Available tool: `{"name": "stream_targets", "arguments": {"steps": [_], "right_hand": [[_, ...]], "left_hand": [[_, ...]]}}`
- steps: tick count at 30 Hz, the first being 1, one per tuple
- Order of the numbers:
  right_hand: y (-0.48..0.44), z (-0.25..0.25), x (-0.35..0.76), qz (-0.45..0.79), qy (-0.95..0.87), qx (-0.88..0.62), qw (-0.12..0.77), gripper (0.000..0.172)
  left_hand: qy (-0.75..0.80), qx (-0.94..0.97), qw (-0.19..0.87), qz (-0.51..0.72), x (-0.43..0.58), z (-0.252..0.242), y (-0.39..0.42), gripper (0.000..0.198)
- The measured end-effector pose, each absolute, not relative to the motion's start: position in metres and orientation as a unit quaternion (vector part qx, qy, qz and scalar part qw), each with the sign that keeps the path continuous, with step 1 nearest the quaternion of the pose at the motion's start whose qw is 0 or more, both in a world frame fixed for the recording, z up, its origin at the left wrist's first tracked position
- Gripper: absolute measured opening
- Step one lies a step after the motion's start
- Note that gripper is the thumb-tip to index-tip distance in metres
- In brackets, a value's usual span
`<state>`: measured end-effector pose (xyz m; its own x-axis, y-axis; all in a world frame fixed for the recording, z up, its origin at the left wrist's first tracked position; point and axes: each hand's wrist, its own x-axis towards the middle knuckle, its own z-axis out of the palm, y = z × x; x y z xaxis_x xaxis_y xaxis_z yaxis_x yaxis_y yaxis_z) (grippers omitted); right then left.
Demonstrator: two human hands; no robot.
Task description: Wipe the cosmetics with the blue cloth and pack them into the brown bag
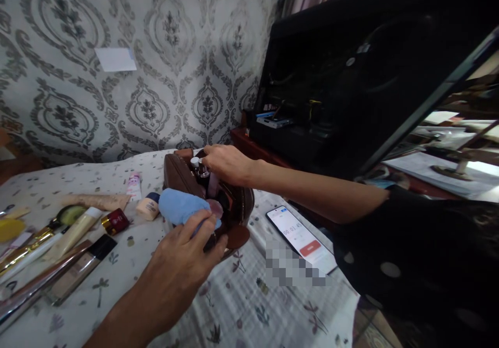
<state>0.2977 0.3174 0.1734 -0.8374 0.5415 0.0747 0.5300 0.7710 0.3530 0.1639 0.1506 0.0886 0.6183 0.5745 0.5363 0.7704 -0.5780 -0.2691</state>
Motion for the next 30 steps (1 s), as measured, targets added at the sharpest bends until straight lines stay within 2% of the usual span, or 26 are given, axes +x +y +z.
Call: {"name": "stream_targets", "arguments": {"steps": [6,11,21,25,30], "right_hand": [[0.319,0.163,0.301,0.220,0.940,0.262,-0.008,0.017],[0.318,0.162,0.300,0.236,0.941,0.243,-0.014,0.021],[0.317,0.170,0.287,0.233,0.936,0.257,0.055,0.028],[0.318,0.168,0.291,0.219,0.940,0.258,0.033,0.026],[0.293,0.169,0.313,0.188,0.947,0.258,-0.040,0.028]], "left_hand": [[-0.384,-0.867,0.249,-0.198,0.164,0.089,0.151,0.042],[-0.386,-0.864,0.246,-0.208,0.164,0.085,0.152,0.046],[-0.388,-0.865,0.252,-0.194,0.163,0.085,0.152,0.044],[-0.386,-0.868,0.248,-0.192,0.163,0.088,0.151,0.044],[-0.384,-0.868,0.248,-0.193,0.164,0.090,0.150,0.041]]}}
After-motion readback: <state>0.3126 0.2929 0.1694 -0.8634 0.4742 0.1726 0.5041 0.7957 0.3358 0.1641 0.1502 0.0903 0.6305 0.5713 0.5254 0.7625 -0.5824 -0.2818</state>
